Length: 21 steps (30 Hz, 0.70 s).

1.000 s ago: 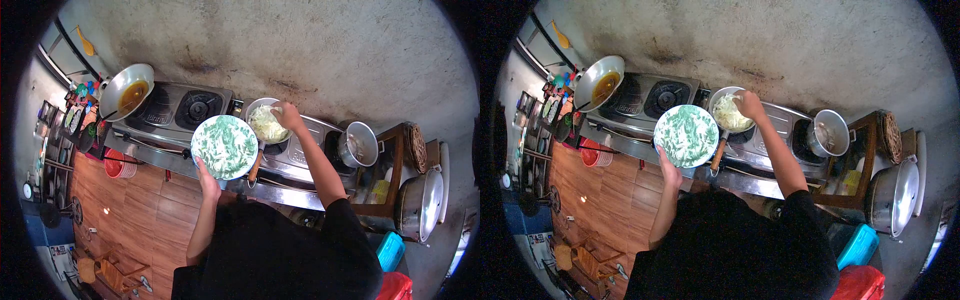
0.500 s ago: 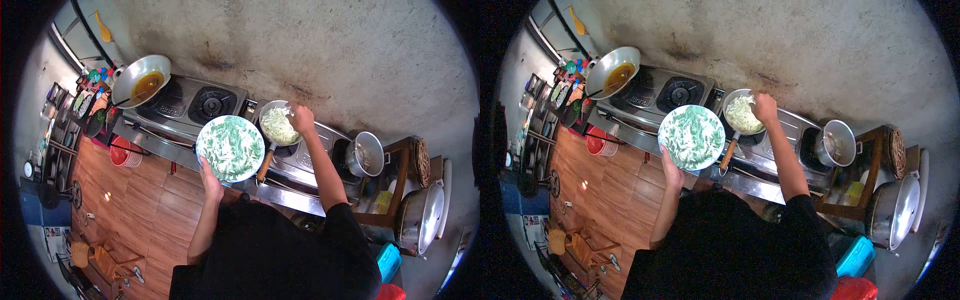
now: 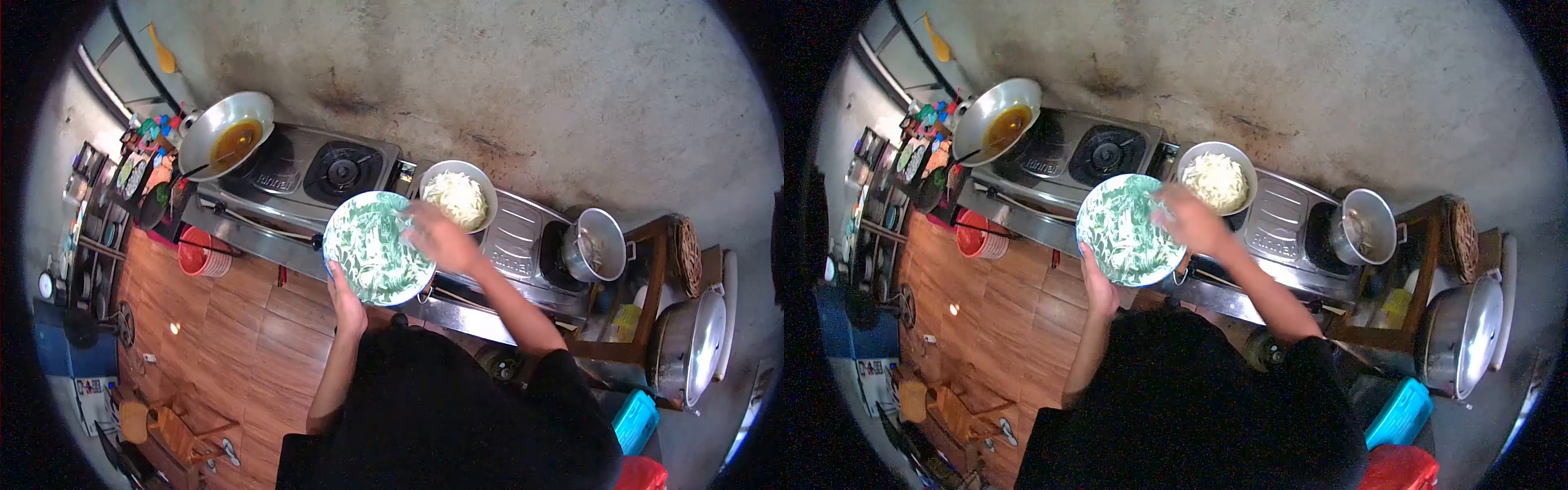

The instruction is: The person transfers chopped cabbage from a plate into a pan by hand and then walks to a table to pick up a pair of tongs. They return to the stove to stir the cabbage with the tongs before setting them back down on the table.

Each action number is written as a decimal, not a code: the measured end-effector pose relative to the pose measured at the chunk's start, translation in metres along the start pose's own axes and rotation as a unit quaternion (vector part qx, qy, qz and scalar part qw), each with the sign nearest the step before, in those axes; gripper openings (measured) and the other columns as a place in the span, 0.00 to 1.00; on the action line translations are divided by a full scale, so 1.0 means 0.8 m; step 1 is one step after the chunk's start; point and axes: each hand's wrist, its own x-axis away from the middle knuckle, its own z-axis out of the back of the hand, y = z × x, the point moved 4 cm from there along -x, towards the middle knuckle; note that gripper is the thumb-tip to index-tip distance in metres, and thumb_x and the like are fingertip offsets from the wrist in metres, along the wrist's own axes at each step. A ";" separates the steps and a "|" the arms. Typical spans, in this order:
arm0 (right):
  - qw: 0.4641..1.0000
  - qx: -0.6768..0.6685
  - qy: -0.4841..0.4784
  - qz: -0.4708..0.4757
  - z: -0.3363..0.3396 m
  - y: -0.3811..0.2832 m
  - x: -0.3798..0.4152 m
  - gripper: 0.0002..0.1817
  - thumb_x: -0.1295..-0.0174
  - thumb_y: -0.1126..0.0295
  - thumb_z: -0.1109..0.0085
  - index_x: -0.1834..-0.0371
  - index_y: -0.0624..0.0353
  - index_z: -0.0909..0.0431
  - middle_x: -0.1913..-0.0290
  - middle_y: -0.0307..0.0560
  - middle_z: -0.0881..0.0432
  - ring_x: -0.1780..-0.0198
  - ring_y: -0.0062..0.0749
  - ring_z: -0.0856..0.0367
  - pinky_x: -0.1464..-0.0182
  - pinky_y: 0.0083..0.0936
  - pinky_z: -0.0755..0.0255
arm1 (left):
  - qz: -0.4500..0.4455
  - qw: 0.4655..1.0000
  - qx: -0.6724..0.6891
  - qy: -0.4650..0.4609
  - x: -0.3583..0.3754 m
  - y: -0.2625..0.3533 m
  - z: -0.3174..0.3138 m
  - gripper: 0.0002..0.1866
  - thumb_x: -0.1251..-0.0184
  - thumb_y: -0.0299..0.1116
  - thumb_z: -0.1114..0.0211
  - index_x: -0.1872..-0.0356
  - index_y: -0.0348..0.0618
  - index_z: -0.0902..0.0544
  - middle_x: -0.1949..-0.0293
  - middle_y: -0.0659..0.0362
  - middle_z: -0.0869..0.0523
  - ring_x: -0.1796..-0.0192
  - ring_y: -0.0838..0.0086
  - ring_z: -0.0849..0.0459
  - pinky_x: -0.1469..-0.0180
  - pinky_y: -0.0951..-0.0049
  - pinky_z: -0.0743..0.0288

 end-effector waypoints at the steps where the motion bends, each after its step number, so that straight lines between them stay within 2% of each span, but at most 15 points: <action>1: 0.993 0.093 -0.011 0.068 -0.021 -0.023 0.013 0.25 0.32 0.52 0.50 0.38 0.56 0.27 0.34 0.61 0.32 0.31 0.53 0.36 0.31 0.47 0.41 | 0.002 1.000 -0.002 -0.008 0.001 -0.002 -0.001 0.38 0.25 0.58 0.55 0.29 0.34 0.44 0.32 0.49 0.33 0.34 0.63 0.30 0.34 0.63 0.36; 3: 0.983 0.167 -0.069 0.020 -0.059 -0.045 0.036 0.31 0.31 0.49 0.51 0.30 0.55 0.36 0.28 0.61 0.42 0.25 0.58 0.48 0.25 0.50 0.54 | -0.018 0.999 0.022 -0.023 0.005 -0.002 0.001 0.37 0.24 0.57 0.56 0.29 0.35 0.44 0.33 0.48 0.33 0.34 0.62 0.29 0.35 0.62 0.34; 5: 0.994 0.091 -0.061 0.012 -0.080 -0.064 0.051 0.32 0.31 0.51 0.51 0.29 0.58 0.39 0.27 0.63 0.45 0.26 0.58 0.48 0.26 0.49 0.54 | -0.015 1.000 0.019 -0.001 0.013 0.003 0.001 0.36 0.23 0.56 0.58 0.29 0.36 0.43 0.34 0.48 0.32 0.35 0.62 0.28 0.36 0.62 0.32; 6: 0.998 0.022 -0.049 0.021 -0.085 -0.073 0.056 0.30 0.31 0.52 0.51 0.32 0.61 0.36 0.30 0.64 0.41 0.27 0.56 0.45 0.26 0.49 0.53 | -0.011 1.000 0.016 -0.005 0.016 0.004 0.003 0.35 0.23 0.56 0.58 0.29 0.36 0.43 0.34 0.48 0.32 0.35 0.62 0.28 0.36 0.62 0.32; 7: 0.998 0.021 -0.048 0.018 -0.087 -0.076 0.057 0.30 0.31 0.52 0.51 0.32 0.61 0.36 0.30 0.64 0.41 0.27 0.56 0.45 0.26 0.49 0.53 | -0.007 1.000 0.014 -0.008 0.017 0.004 0.005 0.35 0.23 0.56 0.58 0.29 0.37 0.43 0.34 0.49 0.32 0.35 0.62 0.28 0.36 0.62 0.32; 10: 0.994 -0.025 -0.083 0.063 -0.088 -0.082 0.058 0.27 0.32 0.54 0.49 0.37 0.61 0.32 0.39 0.60 0.33 0.34 0.53 0.36 0.32 0.48 0.44 | 0.002 1.000 0.018 -0.004 0.019 -0.001 0.008 0.35 0.23 0.56 0.58 0.29 0.37 0.43 0.34 0.49 0.31 0.36 0.62 0.28 0.37 0.62 0.31; 15: 0.999 0.013 -0.017 0.037 -0.060 -0.073 0.037 0.24 0.33 0.58 0.47 0.40 0.61 0.29 0.40 0.57 0.31 0.36 0.50 0.35 0.34 0.43 0.42 | -0.003 0.999 0.036 -0.008 0.019 0.000 0.001 0.35 0.23 0.57 0.58 0.29 0.38 0.43 0.35 0.49 0.31 0.36 0.62 0.28 0.38 0.62 0.29; 17: 0.991 -0.045 -0.066 0.109 -0.079 -0.080 0.036 0.22 0.34 0.60 0.46 0.41 0.61 0.28 0.42 0.57 0.31 0.37 0.50 0.34 0.35 0.44 0.42 | 0.003 1.000 0.003 -0.003 0.021 0.005 -0.005 0.35 0.24 0.57 0.57 0.29 0.38 0.44 0.34 0.49 0.32 0.35 0.62 0.28 0.37 0.62 0.30; 18: 0.984 -0.058 -0.069 0.152 -0.080 -0.087 0.035 0.17 0.39 0.65 0.42 0.49 0.62 0.24 0.47 0.54 0.29 0.40 0.46 0.32 0.37 0.41 0.39 | 0.008 1.000 -0.015 0.009 0.024 0.010 -0.009 0.35 0.24 0.57 0.57 0.29 0.39 0.44 0.33 0.49 0.32 0.34 0.62 0.29 0.35 0.61 0.32; 19: 0.984 -0.057 -0.068 0.154 -0.078 -0.084 0.033 0.17 0.39 0.65 0.42 0.49 0.62 0.24 0.47 0.54 0.29 0.40 0.46 0.32 0.37 0.41 0.39 | 0.006 1.000 -0.014 0.008 0.022 0.007 -0.006 0.35 0.24 0.57 0.57 0.29 0.39 0.44 0.33 0.49 0.32 0.34 0.62 0.29 0.35 0.61 0.32; 21: 0.967 -0.082 -0.177 0.163 -0.082 -0.069 0.032 0.10 0.46 0.73 0.39 0.60 0.62 0.21 0.55 0.50 0.27 0.46 0.43 0.29 0.40 0.39 0.35 | 0.016 1.000 0.021 0.004 0.019 -0.007 0.007 0.35 0.24 0.57 0.56 0.28 0.39 0.44 0.32 0.50 0.33 0.33 0.62 0.30 0.34 0.60 0.34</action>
